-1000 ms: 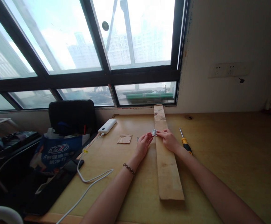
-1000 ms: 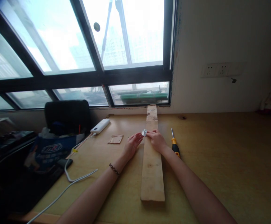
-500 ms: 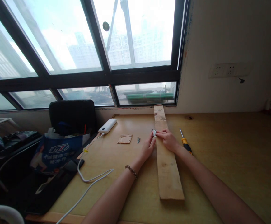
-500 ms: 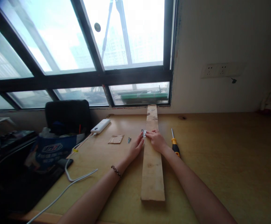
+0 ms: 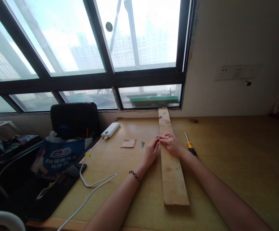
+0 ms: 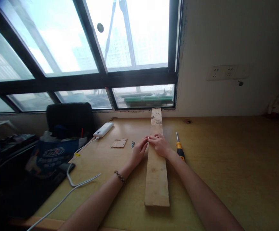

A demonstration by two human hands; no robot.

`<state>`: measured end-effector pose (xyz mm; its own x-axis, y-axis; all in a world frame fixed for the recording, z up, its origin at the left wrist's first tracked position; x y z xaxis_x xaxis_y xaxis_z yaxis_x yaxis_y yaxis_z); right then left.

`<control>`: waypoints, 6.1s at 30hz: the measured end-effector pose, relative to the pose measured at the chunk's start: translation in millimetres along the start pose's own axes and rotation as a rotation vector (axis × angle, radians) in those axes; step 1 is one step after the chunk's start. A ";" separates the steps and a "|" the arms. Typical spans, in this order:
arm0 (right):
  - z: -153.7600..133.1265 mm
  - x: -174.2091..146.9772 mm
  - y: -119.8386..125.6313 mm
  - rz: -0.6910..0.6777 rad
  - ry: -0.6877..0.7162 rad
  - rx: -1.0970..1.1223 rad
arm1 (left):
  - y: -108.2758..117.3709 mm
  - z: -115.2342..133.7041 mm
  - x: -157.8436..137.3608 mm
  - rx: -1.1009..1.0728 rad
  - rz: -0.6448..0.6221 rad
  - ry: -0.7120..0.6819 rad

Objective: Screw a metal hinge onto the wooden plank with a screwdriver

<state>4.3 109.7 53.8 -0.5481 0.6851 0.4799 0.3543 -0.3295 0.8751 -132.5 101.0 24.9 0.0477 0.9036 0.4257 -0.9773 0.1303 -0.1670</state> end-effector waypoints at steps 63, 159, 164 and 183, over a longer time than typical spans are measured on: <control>-47.1 -79.6 22.6 0.178 -0.762 1.236 | -44.1 40.4 -60.9 -0.281 -0.094 0.214; -46.0 -81.7 30.9 0.255 -0.751 1.211 | -46.2 45.3 -65.4 -0.178 -0.118 0.474; -45.1 -81.2 28.0 0.260 -0.760 1.182 | -44.5 40.4 -66.0 -0.152 -0.131 0.441; -43.2 -81.5 23.6 0.244 -0.772 1.079 | -43.6 42.8 -68.1 -0.071 -0.146 0.301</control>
<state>24.6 18.1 38.0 0.0507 0.9881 0.1451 0.9909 -0.0680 0.1166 -102.0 16.3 41.2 0.2555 0.9517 0.1703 -0.9392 0.2861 -0.1897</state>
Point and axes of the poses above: each hand's wrist, its own x-axis towards the middle knuckle, its own y-axis out of the back of the hand, z = x × y, the point moved 4 cm from there along x, towards the middle knuckle, and after that the axes turned 12 degrees about -x, right-handed, at the moved point
